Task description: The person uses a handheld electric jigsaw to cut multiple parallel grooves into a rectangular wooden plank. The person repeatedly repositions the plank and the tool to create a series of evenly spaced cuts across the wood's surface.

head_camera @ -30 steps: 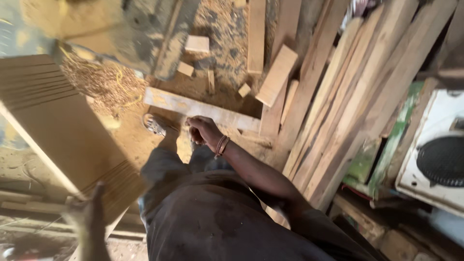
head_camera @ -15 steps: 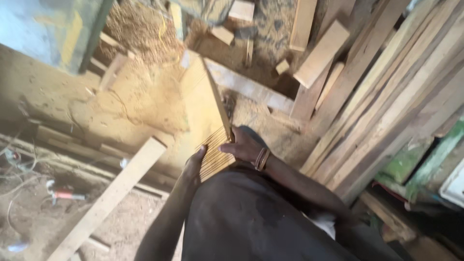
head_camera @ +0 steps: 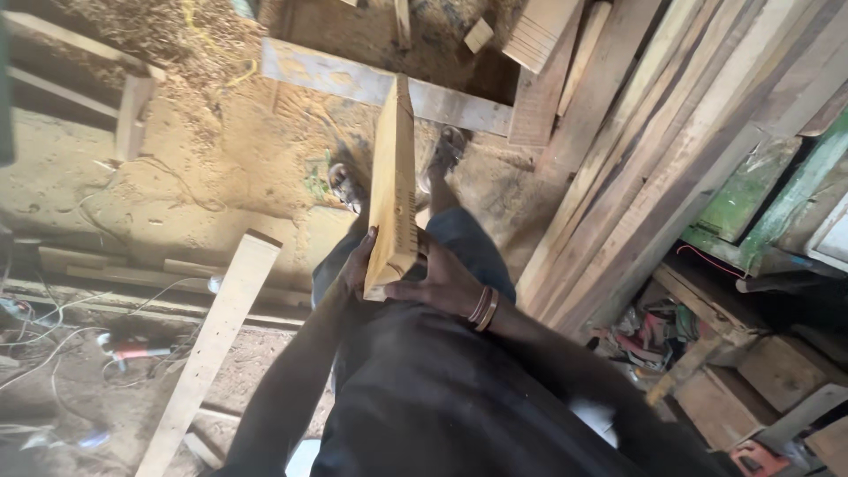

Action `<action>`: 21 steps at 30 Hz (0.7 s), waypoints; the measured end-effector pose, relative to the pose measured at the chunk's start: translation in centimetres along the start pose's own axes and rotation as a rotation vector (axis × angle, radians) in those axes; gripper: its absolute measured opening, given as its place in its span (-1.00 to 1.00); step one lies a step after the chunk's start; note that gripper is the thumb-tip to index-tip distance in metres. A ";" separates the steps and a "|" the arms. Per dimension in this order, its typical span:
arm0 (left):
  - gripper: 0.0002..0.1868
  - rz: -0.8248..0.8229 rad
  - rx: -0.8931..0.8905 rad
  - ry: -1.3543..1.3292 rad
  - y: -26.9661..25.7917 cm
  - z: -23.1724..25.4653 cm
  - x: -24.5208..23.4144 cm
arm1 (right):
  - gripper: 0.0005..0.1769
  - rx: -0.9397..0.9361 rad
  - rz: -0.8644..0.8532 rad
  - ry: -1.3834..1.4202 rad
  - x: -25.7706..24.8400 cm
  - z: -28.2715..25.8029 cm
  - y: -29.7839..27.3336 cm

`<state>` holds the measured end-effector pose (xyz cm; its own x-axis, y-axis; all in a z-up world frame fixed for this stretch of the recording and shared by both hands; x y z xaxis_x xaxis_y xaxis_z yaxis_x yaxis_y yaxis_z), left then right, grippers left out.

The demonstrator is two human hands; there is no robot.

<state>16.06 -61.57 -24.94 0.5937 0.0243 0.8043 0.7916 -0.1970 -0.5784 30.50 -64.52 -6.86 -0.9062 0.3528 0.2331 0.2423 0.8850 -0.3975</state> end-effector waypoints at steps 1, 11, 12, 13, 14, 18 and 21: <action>-0.30 0.068 -0.016 -0.002 1.6 -0.5 -0.4 | -0.02 -0.035 0.004 -0.057 -1.6 -0.1 0.1; -0.43 0.623 -0.123 0.664 14.2 1.1 6.9 | -0.39 0.547 0.310 0.697 -19.9 15.9 -1.9; -0.42 0.652 -0.160 0.668 15.7 1.1 6.9 | -0.41 0.497 0.336 0.778 -21.2 17.1 -1.4; -0.42 0.606 -0.143 0.581 17.3 1.1 7.0 | -0.43 0.448 0.364 0.859 -22.3 18.4 -1.2; -0.42 0.560 -0.124 0.493 18.9 0.9 6.9 | -0.45 0.398 0.391 0.940 -23.4 19.7 -1.0; -0.43 0.723 -0.313 0.511 25.9 0.1 3.9 | -0.49 0.316 0.480 0.892 -29.8 25.8 1.0; -0.43 0.714 -0.258 0.727 33.9 2.3 2.7 | -0.53 0.335 0.624 0.890 -35.5 30.7 2.6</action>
<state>44.82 -65.97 -42.75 0.6130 -0.7574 0.2249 0.1861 -0.1383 -0.9728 52.71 -84.10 -43.36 -0.0592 0.9120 0.4059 0.3389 0.4008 -0.8512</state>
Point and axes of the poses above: each hand's wrist, its own y-axis towards the middle knuckle, its own x-axis out of the palm, z = x × y, the point moved 8 cm from there along y, towards the middle knuckle, and after that the axes turned 5 degrees about -x, right-handed, at the moved point
